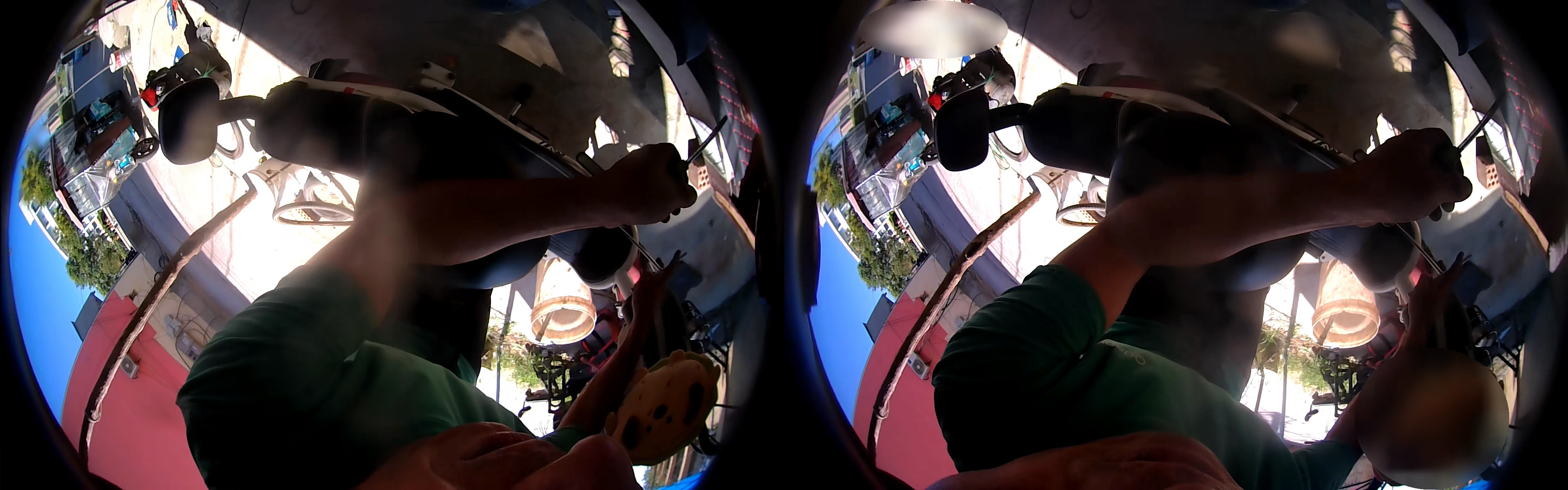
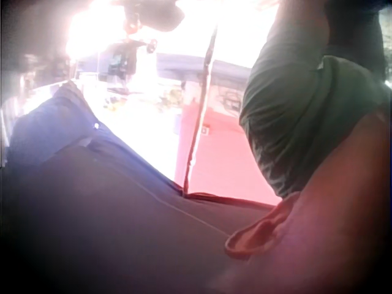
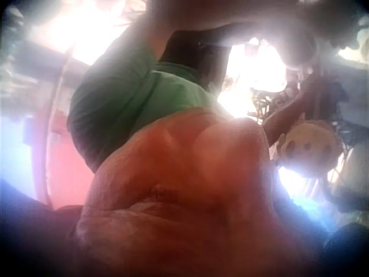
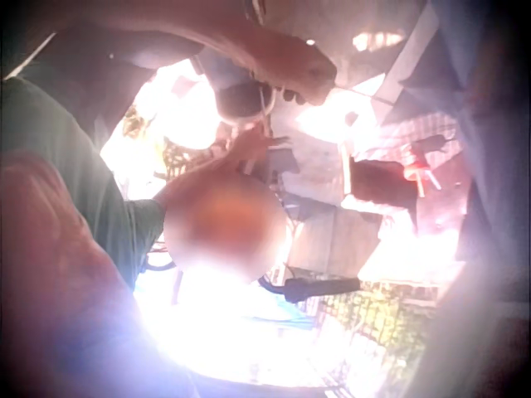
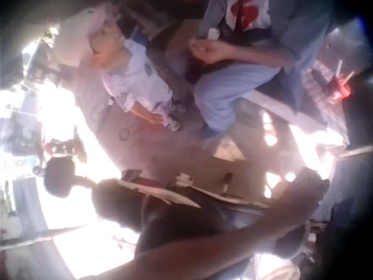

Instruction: The person removes tools from a bucket and uses a screwdriver to unscrew and remove plastic panels from the body of a scooter.

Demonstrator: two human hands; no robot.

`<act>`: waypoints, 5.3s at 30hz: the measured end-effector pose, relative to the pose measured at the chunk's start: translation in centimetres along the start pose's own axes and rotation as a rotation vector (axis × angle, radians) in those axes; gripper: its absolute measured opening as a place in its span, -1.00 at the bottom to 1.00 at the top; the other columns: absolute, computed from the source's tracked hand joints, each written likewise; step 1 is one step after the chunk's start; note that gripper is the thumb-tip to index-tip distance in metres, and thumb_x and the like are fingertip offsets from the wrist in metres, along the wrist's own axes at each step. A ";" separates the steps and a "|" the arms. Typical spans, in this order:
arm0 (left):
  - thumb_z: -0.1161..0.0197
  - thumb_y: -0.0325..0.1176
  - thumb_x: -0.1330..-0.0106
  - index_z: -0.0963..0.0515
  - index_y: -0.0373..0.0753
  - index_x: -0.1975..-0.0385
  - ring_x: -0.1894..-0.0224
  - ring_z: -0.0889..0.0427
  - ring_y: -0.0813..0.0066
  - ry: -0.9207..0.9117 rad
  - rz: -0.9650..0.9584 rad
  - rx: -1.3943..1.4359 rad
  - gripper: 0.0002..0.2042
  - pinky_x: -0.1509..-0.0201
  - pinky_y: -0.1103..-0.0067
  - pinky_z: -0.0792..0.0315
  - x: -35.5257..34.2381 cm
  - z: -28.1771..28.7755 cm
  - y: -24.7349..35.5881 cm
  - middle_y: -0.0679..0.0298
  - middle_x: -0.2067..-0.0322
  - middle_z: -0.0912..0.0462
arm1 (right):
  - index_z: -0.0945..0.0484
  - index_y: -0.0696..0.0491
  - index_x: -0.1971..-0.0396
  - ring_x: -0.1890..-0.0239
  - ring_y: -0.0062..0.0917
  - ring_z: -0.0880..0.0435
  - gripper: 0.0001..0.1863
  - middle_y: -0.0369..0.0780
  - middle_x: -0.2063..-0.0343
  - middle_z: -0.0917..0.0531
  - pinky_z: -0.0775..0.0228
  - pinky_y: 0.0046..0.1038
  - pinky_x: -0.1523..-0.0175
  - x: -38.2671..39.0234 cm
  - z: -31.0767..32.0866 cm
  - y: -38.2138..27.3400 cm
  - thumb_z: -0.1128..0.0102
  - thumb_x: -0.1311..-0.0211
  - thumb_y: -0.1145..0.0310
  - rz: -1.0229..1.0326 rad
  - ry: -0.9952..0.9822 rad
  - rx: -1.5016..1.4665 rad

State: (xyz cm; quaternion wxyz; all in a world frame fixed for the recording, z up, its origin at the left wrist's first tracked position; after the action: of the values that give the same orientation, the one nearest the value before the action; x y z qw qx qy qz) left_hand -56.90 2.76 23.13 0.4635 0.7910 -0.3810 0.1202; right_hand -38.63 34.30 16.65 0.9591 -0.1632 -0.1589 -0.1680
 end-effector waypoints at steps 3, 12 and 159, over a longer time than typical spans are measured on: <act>-0.35 -0.33 -0.27 -0.54 -0.38 0.26 0.44 -0.72 0.44 0.005 -0.002 -0.033 -0.76 0.33 0.49 -0.59 0.0 0.0 0.0 0.15 0.45 -0.73 | -0.03 0.19 -0.55 -0.39 0.01 -0.42 -0.22 0.13 -0.32 -0.47 -0.19 -0.13 -0.50 -0.1 -0.4 2.8 0.02 -0.36 0.36 -0.126 0.018 -0.158; -0.36 -0.32 -0.21 -0.51 -0.40 0.33 0.42 -0.71 0.31 -0.005 -0.006 -0.095 -0.74 0.30 0.40 -0.58 -0.1 0.1 -0.2 0.06 0.45 -0.70 | -0.60 0.16 -0.08 -0.09 0.02 -0.59 -0.65 0.02 -0.09 -0.63 -0.41 -0.09 -0.28 -1.6 -1.3 -3.0 -0.06 -0.36 0.41 0.431 -0.149 0.340; -0.05 -0.26 -0.49 -0.59 -0.37 0.21 0.10 -0.63 -0.19 -0.018 -0.968 -0.913 -0.72 -0.11 0.11 -0.50 2.3 -4.6 3.1 -0.17 0.16 -0.67 | -0.55 0.12 -0.17 0.18 -0.39 -0.70 -0.61 -0.10 0.05 -0.70 -0.59 -0.43 0.08 6.4 -0.8 0.4 -0.02 -0.56 0.20 -0.369 0.029 -0.629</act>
State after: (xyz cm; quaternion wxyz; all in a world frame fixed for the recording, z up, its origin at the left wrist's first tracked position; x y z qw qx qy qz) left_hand -56.77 4.51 28.85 0.7505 0.5978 0.0009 -0.2815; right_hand -32.62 32.64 18.16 0.8177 -0.4166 -0.1124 -0.3810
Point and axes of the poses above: each hand's wrist, its own x-axis away from the middle knuckle, its own z-axis out of the back of the hand, y = z × x, the point moved 10 cm from there along -x, towards the middle knuckle
